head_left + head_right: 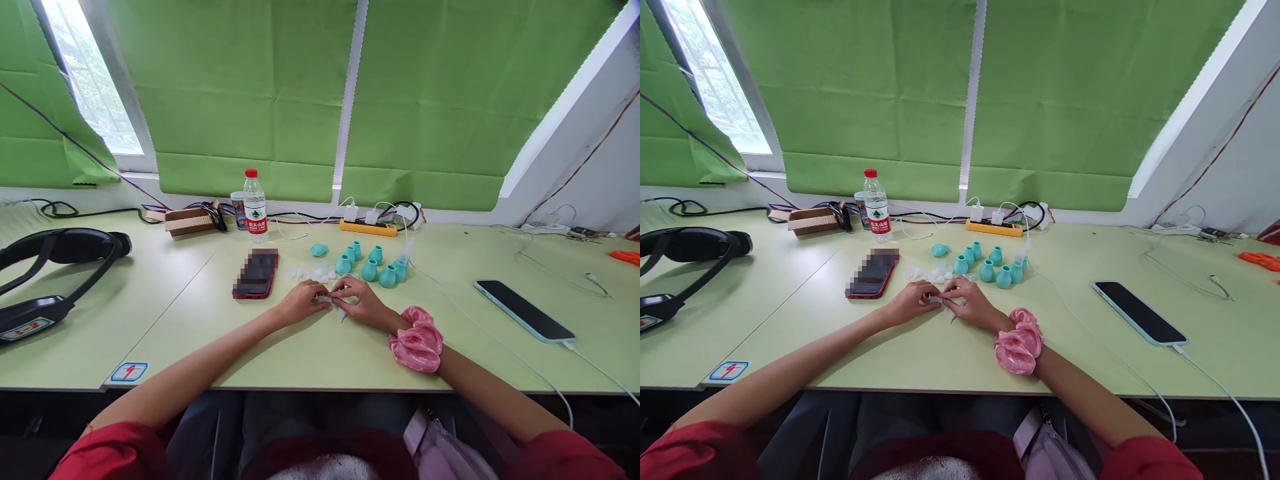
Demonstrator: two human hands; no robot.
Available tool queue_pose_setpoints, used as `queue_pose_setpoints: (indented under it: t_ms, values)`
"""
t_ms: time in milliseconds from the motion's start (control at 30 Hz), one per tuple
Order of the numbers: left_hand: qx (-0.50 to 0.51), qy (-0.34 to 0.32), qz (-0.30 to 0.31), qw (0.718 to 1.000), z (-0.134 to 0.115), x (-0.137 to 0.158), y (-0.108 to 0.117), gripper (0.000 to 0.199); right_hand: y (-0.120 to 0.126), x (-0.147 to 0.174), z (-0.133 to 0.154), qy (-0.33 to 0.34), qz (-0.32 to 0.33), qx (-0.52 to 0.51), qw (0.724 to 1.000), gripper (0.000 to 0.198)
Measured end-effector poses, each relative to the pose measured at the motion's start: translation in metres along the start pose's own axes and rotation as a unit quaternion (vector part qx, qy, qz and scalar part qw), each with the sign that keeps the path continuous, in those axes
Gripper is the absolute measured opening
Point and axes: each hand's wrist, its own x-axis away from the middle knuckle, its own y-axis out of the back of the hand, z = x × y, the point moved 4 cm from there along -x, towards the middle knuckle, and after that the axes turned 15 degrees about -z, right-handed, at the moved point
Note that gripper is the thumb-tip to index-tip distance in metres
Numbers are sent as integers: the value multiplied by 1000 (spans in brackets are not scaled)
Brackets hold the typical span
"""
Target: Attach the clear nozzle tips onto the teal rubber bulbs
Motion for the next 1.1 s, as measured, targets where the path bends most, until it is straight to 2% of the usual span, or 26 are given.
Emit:
queue_pose_setpoints:
  t_ms: [300,533,667,900,1100]
  values:
    - [5,2,0,1000,-1,0,1,17,-1,2,-1,10,-1,25,1000,17]
    - [11,0,-1,1000,-1,0,0,15,-3,3,3,45,20,55,997,14]
    - [15,-4,-10,1000,-1,2,0,16,-4,4,2,29,12,31,999,15]
    - [63,14,-104,993,0,1,11,18,4,2,-4,-61,-69,-20,996,32]
    - [114,6,-127,985,-8,1,15,19,2,5,-9,-53,-62,-20,996,25]
